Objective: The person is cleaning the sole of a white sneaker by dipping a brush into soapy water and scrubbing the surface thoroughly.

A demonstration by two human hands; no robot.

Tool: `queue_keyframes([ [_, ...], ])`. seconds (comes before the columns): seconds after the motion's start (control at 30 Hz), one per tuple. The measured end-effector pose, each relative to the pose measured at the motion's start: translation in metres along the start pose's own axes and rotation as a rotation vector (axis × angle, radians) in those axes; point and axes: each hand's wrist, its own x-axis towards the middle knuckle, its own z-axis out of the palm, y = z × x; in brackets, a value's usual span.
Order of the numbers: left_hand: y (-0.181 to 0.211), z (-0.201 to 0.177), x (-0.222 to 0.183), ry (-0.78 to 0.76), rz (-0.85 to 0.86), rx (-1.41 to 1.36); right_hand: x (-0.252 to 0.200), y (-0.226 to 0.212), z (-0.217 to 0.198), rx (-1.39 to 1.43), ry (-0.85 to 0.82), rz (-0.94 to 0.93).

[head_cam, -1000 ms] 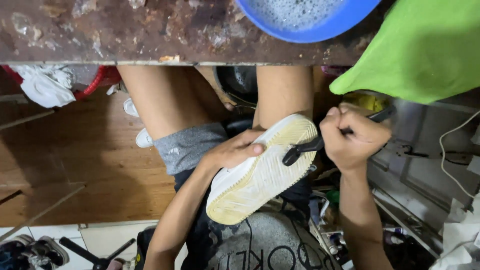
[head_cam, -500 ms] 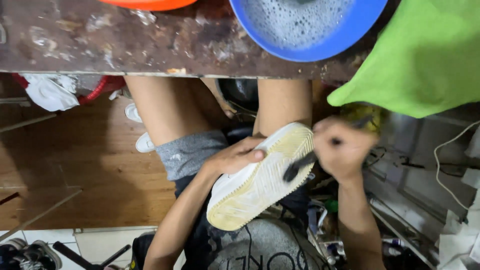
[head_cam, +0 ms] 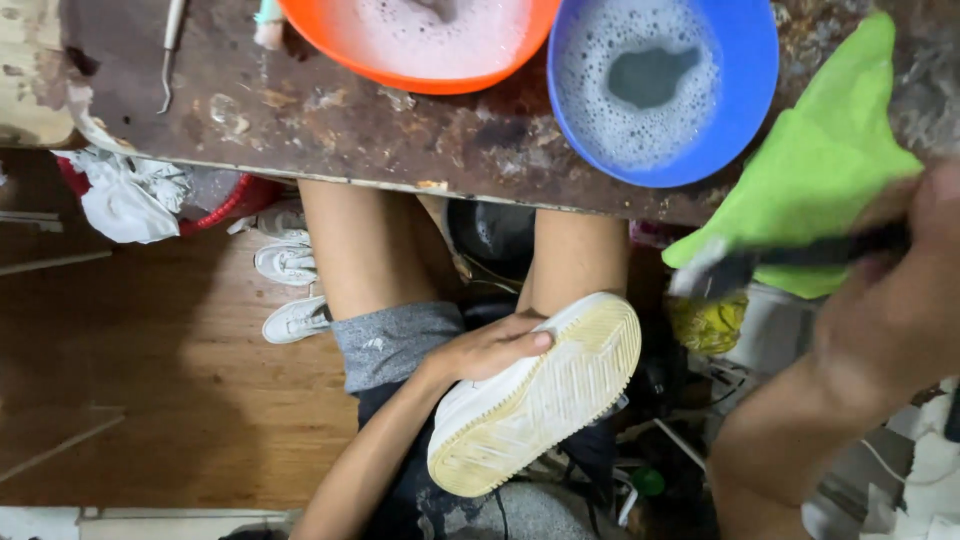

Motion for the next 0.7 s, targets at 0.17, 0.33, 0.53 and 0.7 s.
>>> queue_keyframes([
  [0.17, 0.01, -0.003, -0.003, -0.013, -0.019, -0.002, 0.081, -0.058, -0.002, 0.278, -0.224, 0.606],
  [0.33, 0.014, -0.004, -0.005, -0.017, -0.017, -0.003, 0.096, -0.071, 0.004, 0.669, -0.066, 0.024],
  [0.53, 0.018, -0.004, -0.006, -0.03, 0.047, 0.004, 0.13, -0.103, 0.013, 0.739, -0.151, -0.129],
  [0.7, 0.014, -0.003, -0.006, -0.019, 0.052, -0.008, 0.159, -0.127, 0.036, 0.347, -0.327, -0.191],
])
